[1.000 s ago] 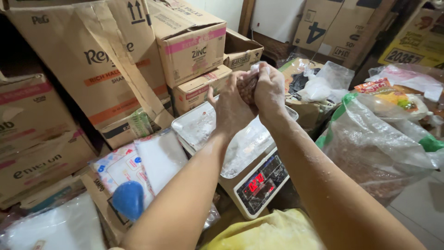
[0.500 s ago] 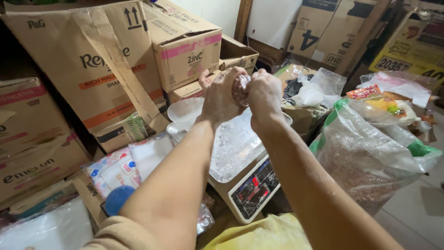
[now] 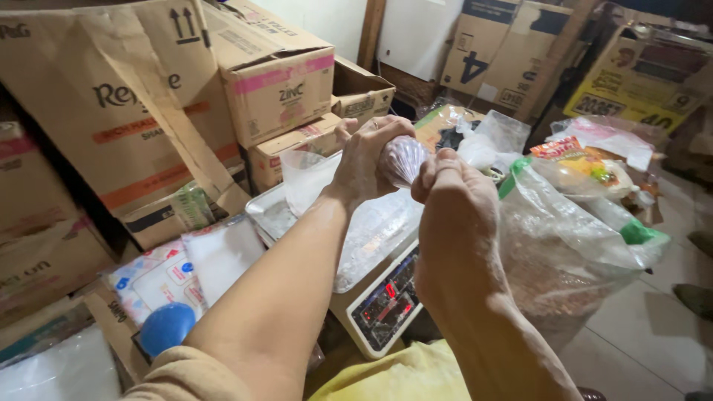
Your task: The person repeatedly scoops grains from a large sack into small plastic bags, places them on a digital scale to measure weight, and ties the bags closed. The process is repeated multiple times in a cluttered storage area.
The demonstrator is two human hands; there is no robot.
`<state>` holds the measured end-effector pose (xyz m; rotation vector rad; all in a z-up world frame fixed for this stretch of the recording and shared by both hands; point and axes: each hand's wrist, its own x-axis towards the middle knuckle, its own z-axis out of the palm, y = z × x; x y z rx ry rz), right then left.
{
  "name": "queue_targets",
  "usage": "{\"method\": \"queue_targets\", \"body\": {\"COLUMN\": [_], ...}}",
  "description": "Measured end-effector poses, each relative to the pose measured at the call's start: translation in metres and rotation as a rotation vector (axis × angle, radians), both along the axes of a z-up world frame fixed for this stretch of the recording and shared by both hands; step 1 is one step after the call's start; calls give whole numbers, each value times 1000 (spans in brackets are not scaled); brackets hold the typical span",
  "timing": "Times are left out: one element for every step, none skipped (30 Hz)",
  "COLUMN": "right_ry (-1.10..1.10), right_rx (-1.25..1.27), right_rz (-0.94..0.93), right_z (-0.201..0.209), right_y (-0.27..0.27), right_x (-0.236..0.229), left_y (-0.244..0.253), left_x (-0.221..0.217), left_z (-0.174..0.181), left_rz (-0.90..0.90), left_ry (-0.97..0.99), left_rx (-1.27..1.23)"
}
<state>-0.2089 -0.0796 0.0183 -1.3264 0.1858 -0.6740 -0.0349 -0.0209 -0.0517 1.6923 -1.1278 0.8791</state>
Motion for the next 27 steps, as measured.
{"method": "queue_targets", "body": {"right_ry": [-2,-4,-5,-2,3,6,-33,-62,4,59,80,101,122,113,103,95,153,209,264,266,269,275,274,272,270,265,259], "right_rx": [13,27,41,-25,-90,-149,-206,-271,-184,-101,-105,-109,-112,-169,-226,-279,-300,-322,-345,-332,-318,-303,-326,-349,-371,-399,-428], "right_rz": [-1,-1,-2,-1,-1,2,51,115,156,199,202,206,209,232,254,270,283,293,303,342,381,415,416,417,417,441,465], "right_z": [2,3,2,3,6,8,11,11,11,12,12,12,11,12,14,13,13,14,14,11,7,3,-1,-6,-9,-12,-15], "right_y": [-2,-5,-9,-12,-18,-26,-35,-41,-46,-51,-53,-53,-52,-49,-48,-50,-51,-53,-55,-57,-58,-61,-63,-64,-65,-69,-72], "right_x": [-6,-11,-16,-15,-8,0,12,27,41,54,67,80,91,100,107,110,113,115,117,117,116,114,114,114,114,113,112], "left_y": [-5,-9,-13,-16,-19,-21,-23,-20,-16,-14,-13,-11,-10,-7,-3,1,5,8,11,13,13,14,15,15,16,16,16], "left_x": [-2,-4,-6,-9,-13,-17,-18,-18,-21,-23,-27,-29,-32,-38,-40,-41,-41,-41,-39,-37,-34,-33,-31,-30,-30,-30,-30], "left_z": [1,1,0,-2,-5,-6,-6,-10,-15,-16,-18,-18,-20,-24,-26,-28,-29,-29,-29,-27,-26,-26,-25,-25,-26,-28,-29], "left_rz": [-1,-2,-3,20,42,68,88,120,152,181,211,242,235,235,233,185,137,86,-29,-146,-264,-249,-234,-219,-174,-132,-91], "left_ry": [10,22,33,57,81,103,151,212,273,346,420,493,545,597,649,603,557,508,539,571,600,628,655,681,661,642,624], "left_rx": [12,25,39,48,57,73,101,120,140,147,153,159,136,103,69,39,9,-20,-52,-81,-110,-86,-63,-39,2,44,86]}}
